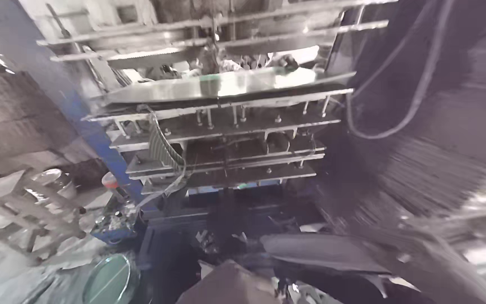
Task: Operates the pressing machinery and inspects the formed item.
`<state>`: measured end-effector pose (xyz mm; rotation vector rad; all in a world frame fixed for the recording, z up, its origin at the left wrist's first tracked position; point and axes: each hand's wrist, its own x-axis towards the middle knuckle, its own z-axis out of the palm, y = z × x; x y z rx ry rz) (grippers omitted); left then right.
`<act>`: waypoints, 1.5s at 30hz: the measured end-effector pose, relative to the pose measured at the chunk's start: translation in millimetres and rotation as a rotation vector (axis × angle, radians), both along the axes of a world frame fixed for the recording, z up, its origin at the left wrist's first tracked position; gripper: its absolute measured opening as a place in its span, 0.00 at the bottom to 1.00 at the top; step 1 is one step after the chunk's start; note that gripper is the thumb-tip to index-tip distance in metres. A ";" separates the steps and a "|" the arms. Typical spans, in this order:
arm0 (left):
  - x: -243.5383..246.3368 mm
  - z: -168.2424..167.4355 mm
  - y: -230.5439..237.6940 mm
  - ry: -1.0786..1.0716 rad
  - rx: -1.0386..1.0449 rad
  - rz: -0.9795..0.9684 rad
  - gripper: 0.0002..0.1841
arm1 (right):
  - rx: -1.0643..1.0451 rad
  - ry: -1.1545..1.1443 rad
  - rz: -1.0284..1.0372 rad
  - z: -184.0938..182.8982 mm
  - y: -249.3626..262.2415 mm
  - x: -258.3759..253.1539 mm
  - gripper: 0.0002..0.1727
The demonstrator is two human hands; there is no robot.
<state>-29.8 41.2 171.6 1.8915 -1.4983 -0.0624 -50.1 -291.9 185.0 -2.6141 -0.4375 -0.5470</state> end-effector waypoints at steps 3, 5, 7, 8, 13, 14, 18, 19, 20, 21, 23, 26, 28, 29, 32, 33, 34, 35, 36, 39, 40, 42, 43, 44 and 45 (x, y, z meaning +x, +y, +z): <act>11.3 -25.6 -3.0 -0.030 -0.067 0.077 0.11 | 0.051 -0.112 -0.049 -42.1 8.9 8.5 0.18; 19.5 -45.7 -3.3 0.071 -0.132 0.208 0.13 | 0.186 -0.079 -0.096 -54.3 16.7 1.2 0.21; 29.2 -71.1 -4.8 0.130 -0.232 0.350 0.20 | 0.365 0.017 -0.086 -66.2 26.2 -5.0 0.21; 34.1 -83.4 -6.7 0.121 -0.291 0.419 0.22 | 0.464 0.079 -0.074 -74.3 33.4 -4.8 0.20; 45.6 -120.4 -9.2 0.086 -0.382 0.606 0.20 | 0.531 0.281 0.110 -118.6 59.2 -9.3 0.42; 47.9 -124.3 -9.0 0.072 -0.392 0.625 0.17 | 0.461 0.279 0.138 -122.5 62.8 -11.1 0.42; 60.8 -150.4 -12.5 0.102 -0.463 0.694 0.14 | 0.414 0.206 0.110 -138.2 64.5 -16.4 0.32; 65.0 -158.2 -10.8 0.160 -0.438 0.723 0.20 | 0.494 0.210 0.078 -142.6 59.4 -18.1 0.32; 69.3 -167.0 -7.7 0.275 -0.411 0.757 0.27 | 0.630 0.217 0.030 -145.8 53.8 -20.7 0.28; 71.8 -178.6 -4.0 0.449 -0.396 0.806 0.31 | 0.801 0.232 -0.020 -147.1 47.2 -24.6 0.22; 74.3 -202.7 -2.7 0.884 -0.447 0.939 0.27 | 1.162 0.220 -0.108 -144.7 37.0 -31.6 0.15; 66.1 -212.2 -13.8 1.413 -0.476 1.002 0.26 | 1.540 0.074 -0.227 -148.0 33.2 -32.9 0.20; 57.6 -205.9 -21.3 1.565 -0.537 0.868 0.24 | 1.768 0.039 -0.287 -152.4 41.5 -22.3 0.21; 52.4 -207.9 -23.6 1.577 -0.558 0.786 0.22 | 1.858 0.046 -0.306 -155.9 45.0 -16.0 0.26; 40.3 -198.9 -43.8 1.720 -0.686 0.577 0.32 | 2.027 0.026 -0.374 -168.9 55.6 3.4 0.30; 35.8 -194.6 -50.1 1.770 -0.717 0.490 0.42 | 2.061 0.007 -0.395 -172.9 58.6 8.3 0.29; 34.1 -193.0 -54.6 1.812 -0.734 0.389 0.54 | 2.076 -0.002 -0.384 -177.1 60.6 11.3 0.28; 33.5 -191.9 -57.8 1.814 -0.735 0.331 0.58 | 2.068 0.001 -0.364 -179.4 63.2 13.0 0.27; 32.8 -190.6 -60.6 1.784 -0.751 0.328 0.53 | 2.048 0.011 -0.341 -180.0 66.3 13.9 0.24; 41.1 -175.3 -67.6 1.798 -0.788 0.672 0.23 | 1.965 0.087 -0.256 -188.2 76.8 5.7 0.15; 46.6 -172.2 -69.5 1.814 -0.779 0.804 0.20 | 1.953 0.112 -0.230 -191.6 82.2 0.2 0.12; 53.8 -172.2 -68.3 1.803 -0.758 0.944 0.21 | 1.877 0.188 -0.234 -200.0 91.8 -16.6 0.05; 56.2 -171.8 -65.7 1.781 -0.751 0.977 0.22 | 1.824 0.234 -0.246 -207.0 93.0 -28.9 0.06; 58.3 -169.1 -61.5 1.743 -0.751 1.016 0.21 | 1.766 0.287 -0.259 -213.6 93.0 -42.8 0.08; 57.7 -162.1 -53.2 1.712 -0.761 1.036 0.20 | 1.720 0.352 -0.262 -218.6 92.5 -56.3 0.05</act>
